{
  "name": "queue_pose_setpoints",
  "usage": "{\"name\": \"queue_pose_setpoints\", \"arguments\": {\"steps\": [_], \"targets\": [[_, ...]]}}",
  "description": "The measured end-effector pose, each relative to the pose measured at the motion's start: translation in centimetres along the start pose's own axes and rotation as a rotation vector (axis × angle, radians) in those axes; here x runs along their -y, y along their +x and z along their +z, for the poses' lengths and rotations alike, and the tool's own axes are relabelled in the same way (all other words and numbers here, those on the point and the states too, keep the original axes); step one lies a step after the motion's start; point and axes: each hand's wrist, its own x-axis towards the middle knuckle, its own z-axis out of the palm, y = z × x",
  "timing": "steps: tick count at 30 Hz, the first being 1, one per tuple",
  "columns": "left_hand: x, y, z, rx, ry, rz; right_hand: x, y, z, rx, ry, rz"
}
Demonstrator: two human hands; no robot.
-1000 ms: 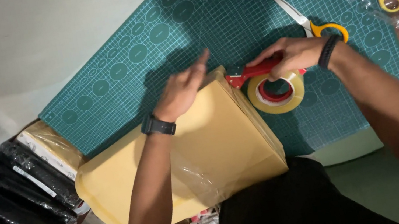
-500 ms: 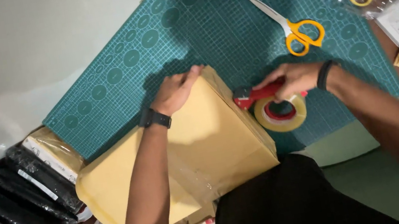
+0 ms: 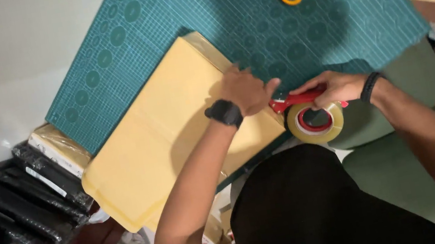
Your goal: The person wraps a flat object in yellow paper, folds the edges around it, and secures the seams and edges with clear tape using a handheld tape dispenser.
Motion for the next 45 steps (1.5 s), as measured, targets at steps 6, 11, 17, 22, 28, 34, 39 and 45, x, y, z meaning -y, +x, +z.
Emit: {"name": "queue_pose_setpoints", "arguments": {"steps": [6,11,17,22,28,34,39,45], "targets": [[0.1,1.8,2.2,0.091,0.141,-0.117,-6.3,-1.0,4.2,-0.126,0.249,-0.027],[-1.7,1.0,1.0,0.07,0.123,-0.18,-12.1,-0.6,9.7,-0.324,0.555,-0.145],[-6.4,7.1,16.2,-0.356,0.063,-0.494,-13.8,1.9,17.7,-0.597,0.773,-0.371],[-6.3,2.3,6.8,0.063,0.226,-0.153,-15.0,2.5,21.1,-0.714,0.841,-0.48],[-6.7,0.9,2.9,0.279,0.172,-0.094,-15.9,0.9,26.2,-0.662,0.87,-0.486],[-9.4,1.3,6.3,0.194,0.297,-0.043,-15.4,-0.2,27.5,-0.621,0.795,-0.473],[-13.4,-1.1,10.3,0.054,0.619,0.041,-14.8,-0.4,24.5,-0.58,0.606,-0.448],[-10.9,2.3,13.9,0.072,0.668,0.19,-14.0,1.3,20.0,-0.39,0.46,-0.454]]}}
